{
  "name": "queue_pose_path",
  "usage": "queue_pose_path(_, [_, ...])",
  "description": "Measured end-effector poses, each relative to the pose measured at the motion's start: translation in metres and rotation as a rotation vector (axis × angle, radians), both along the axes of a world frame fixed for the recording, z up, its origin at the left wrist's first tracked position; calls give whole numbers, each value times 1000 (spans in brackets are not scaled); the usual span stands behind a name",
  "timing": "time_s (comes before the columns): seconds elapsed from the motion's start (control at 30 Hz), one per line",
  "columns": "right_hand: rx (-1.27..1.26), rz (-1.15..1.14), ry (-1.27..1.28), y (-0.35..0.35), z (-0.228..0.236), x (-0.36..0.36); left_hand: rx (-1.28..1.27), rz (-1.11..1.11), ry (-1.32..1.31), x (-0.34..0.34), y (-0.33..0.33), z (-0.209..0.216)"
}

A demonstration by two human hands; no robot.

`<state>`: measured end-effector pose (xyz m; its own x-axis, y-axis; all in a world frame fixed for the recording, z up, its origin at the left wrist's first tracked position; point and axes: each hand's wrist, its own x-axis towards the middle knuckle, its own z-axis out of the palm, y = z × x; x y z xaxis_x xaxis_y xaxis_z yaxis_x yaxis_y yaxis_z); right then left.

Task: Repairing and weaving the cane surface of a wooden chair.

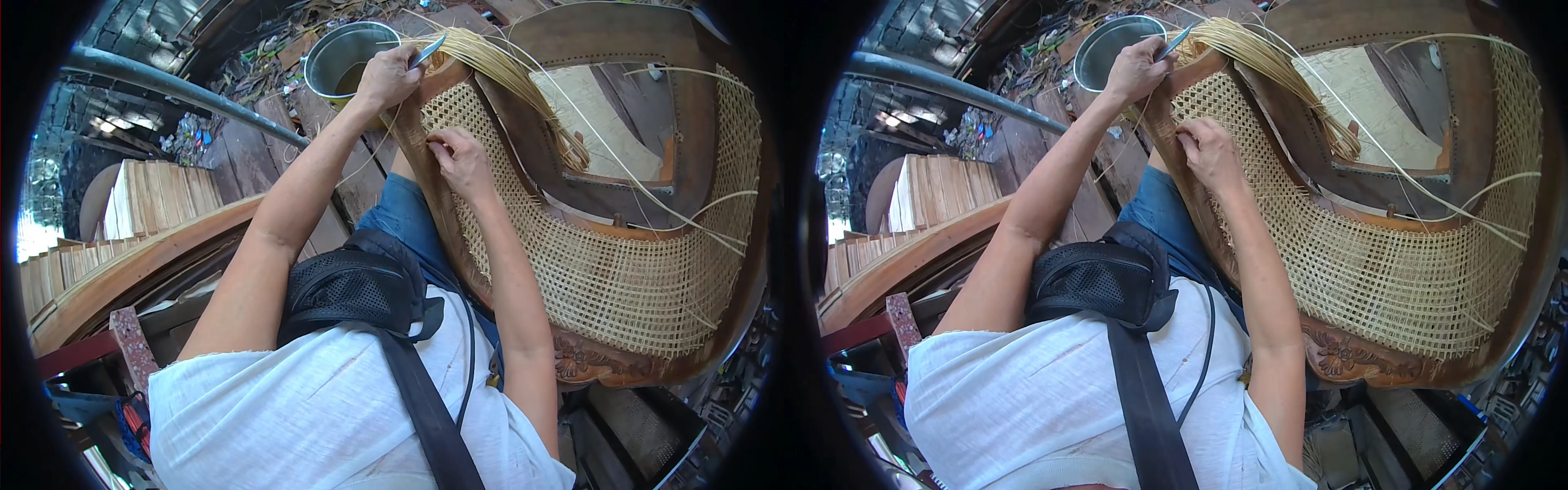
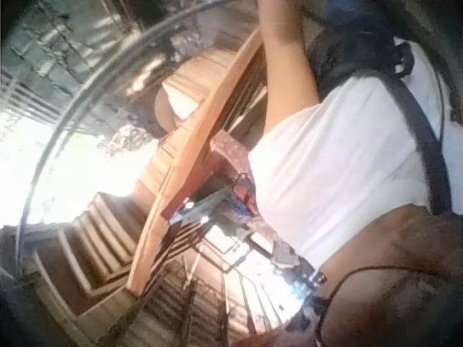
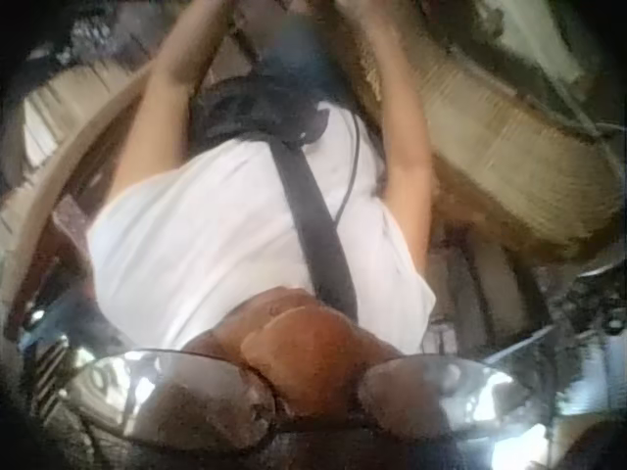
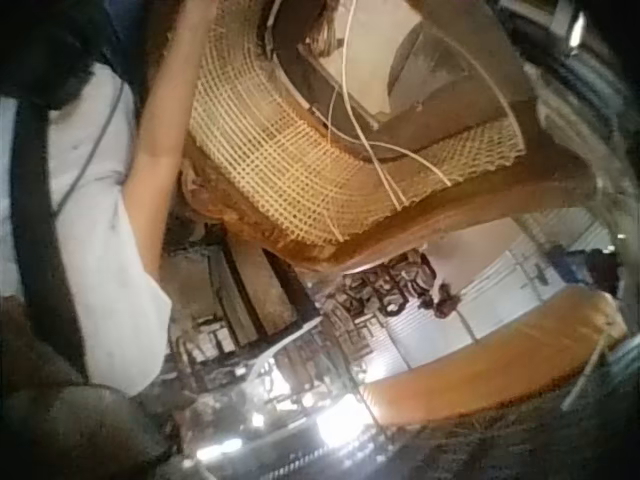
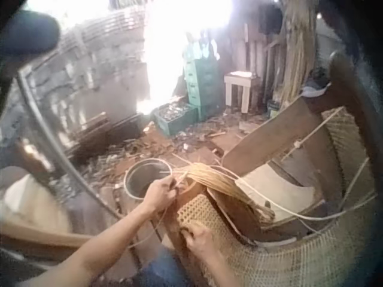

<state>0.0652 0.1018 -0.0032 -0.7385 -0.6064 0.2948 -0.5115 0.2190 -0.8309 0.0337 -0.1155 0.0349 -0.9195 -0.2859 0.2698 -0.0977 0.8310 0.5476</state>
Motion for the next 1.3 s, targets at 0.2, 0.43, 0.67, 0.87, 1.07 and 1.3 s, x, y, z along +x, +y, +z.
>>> queue_pose_path(0.2, [28, 6, 143, -5, -19, 0, -41, 24, 16, -1, -2, -4])
queue_pose_path(0.43, [-33, -64, 242, -12, -30, 2, -55, 6, 59, 0, -1, -5])
queue_pose_path(0.67, [-71, 14, 336, -8, -29, -5, -25, 22, -40, 1, 0, -1])
queue_pose_path(0.87, [-81, 87, 173, 4, -21, -5, -50, 26, -40, 2, 2, 1])
queue_pose_path(1.07, [46, 175, 39, 6, -13, -23, -38, 22, -23, 2, 3, 2])
queue_pose_path(1.3, [333, 234, -275, 8, 12, -40, -72, 31, -28, 3, 4, 3])
